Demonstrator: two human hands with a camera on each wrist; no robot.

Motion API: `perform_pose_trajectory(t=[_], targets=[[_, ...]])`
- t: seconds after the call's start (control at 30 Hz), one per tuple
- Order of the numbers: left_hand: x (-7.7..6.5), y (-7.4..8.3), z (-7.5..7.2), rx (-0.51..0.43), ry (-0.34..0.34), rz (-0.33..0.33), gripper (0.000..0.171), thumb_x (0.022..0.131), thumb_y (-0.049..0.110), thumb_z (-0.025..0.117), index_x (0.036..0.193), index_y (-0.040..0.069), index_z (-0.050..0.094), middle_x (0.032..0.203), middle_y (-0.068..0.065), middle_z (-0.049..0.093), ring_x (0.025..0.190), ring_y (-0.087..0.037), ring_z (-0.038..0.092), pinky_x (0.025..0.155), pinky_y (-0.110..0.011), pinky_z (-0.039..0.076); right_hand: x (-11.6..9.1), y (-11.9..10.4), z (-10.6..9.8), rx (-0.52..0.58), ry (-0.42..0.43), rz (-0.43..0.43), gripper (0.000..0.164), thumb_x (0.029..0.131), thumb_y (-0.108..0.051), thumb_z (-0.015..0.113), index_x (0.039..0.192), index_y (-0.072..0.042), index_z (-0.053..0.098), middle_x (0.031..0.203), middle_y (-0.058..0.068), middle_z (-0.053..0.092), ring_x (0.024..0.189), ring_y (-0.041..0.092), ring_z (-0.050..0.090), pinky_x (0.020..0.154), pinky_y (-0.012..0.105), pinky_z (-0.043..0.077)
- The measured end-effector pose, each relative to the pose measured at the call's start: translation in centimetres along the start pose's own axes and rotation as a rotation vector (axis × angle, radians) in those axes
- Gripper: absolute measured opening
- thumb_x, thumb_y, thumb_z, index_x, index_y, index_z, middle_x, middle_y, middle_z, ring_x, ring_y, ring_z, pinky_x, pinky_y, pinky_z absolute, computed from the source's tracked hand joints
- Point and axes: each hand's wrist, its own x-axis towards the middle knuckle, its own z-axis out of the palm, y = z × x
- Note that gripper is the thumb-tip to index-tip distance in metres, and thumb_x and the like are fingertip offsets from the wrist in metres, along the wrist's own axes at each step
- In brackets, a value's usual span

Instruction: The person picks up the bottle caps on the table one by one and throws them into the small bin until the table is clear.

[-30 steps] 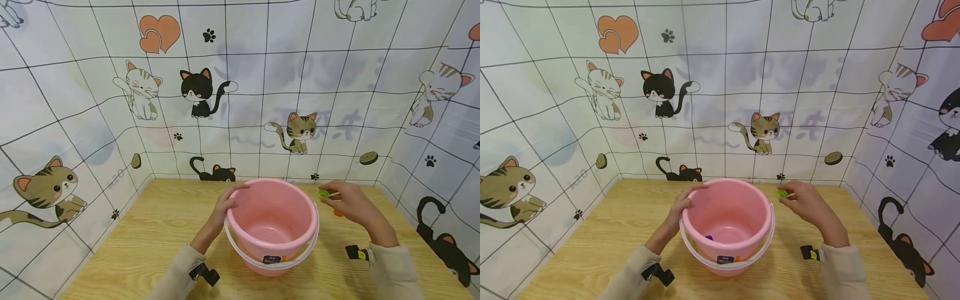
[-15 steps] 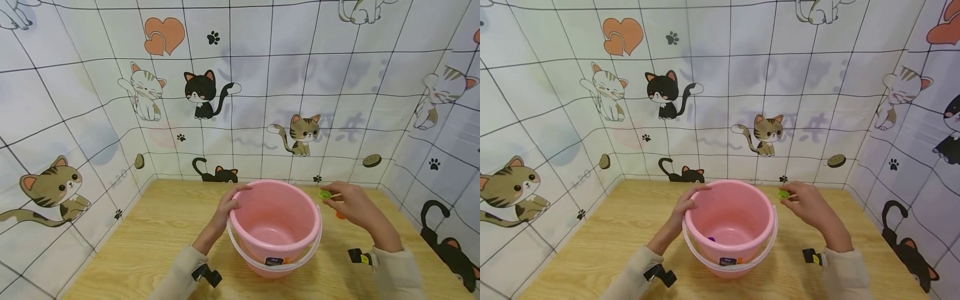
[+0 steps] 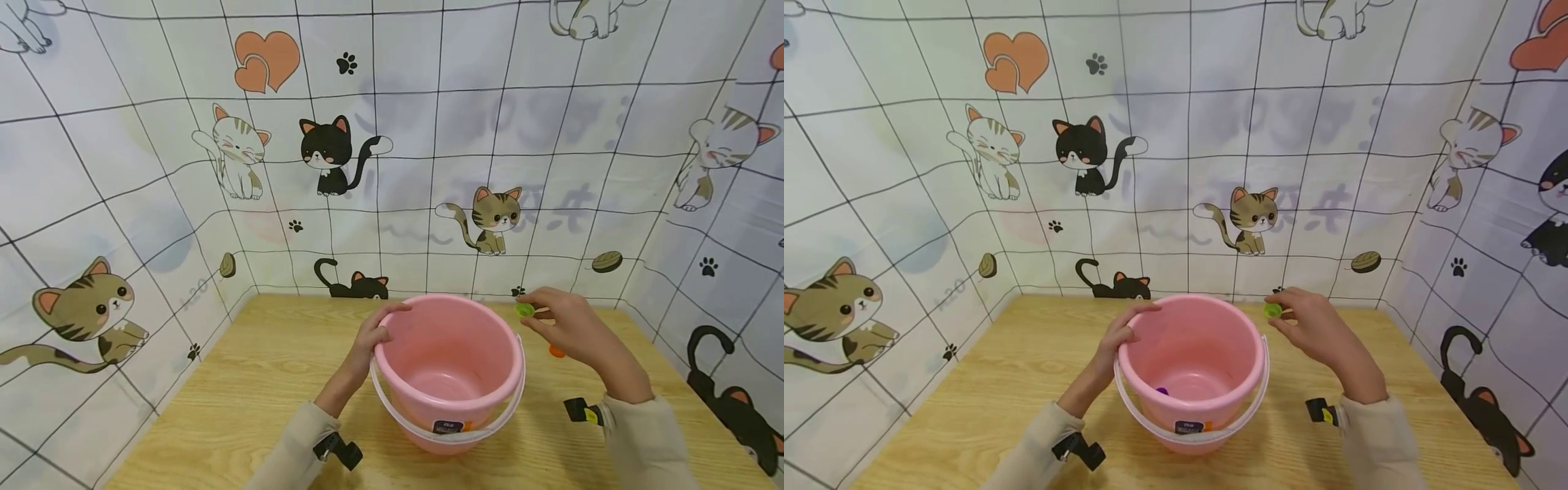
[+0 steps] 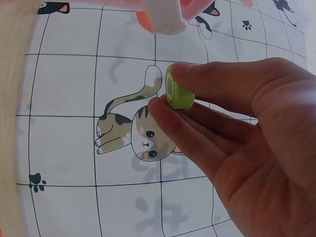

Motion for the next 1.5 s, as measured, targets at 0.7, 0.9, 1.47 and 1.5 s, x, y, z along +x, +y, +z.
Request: perform_pose_trajectory(t=[0.7,0.9,1.47,1.5], targets=[[0.1,0.1,0.1,-0.005,-0.010,-0.008,0.062,0.083,0.014,0.043,0.143,0.013,0.059,0.143,-0.020,0.056,0.101,-0.035,0.065,0.076,-0.036,0.059,3.1,-3.0,-1.3,-0.060,-0.008,-0.101,0.033,0.086,-0.003,0.079,0.118,0.000,0.073,0.108,0.014,0.074,0.089,0.027,0.076,0.076,0.040,0.063],[0.0,0.1,0.0,-0.008,-0.013,-0.008,0.062,0.083,0.014,0.043,0.143,0.014,0.058,0.143,-0.019,0.056,0.099,-0.036,0.066,0.074,-0.035,0.059,3.8,-3.6,-1.6,-0.085,-0.018,-0.123,0.033,0.086,-0.003,0.079,0.119,0.000,0.073,0.108,0.013,0.075,0.087,0.024,0.075,0.076,0.039,0.063],[0.0,0.1,0.0,-0.006,-0.016,0.006,0.062,0.083,0.013,0.044,0.143,0.011,0.057,0.141,-0.022,0.056,0.094,-0.035,0.067,0.073,-0.036,0.060,6.6,-5.5,-1.7,-0.091,-0.100,-0.168,0.029,0.088,-0.003,0.076,0.117,0.000,0.073,0.112,0.015,0.075,0.091,0.025,0.076,0.079,0.039,0.063],[0.0,0.1,0.0,-0.007,-0.015,0.006,0.062,0.083,0.013,0.044,0.143,0.012,0.058,0.142,-0.021,0.056,0.094,-0.035,0.067,0.073,-0.036,0.060,6.7,-5.6,-1.7,-0.094,-0.102,-0.175,0.029,0.088,-0.003,0.076,0.117,0.000,0.073,0.112,0.015,0.075,0.090,0.025,0.076,0.079,0.039,0.063]])
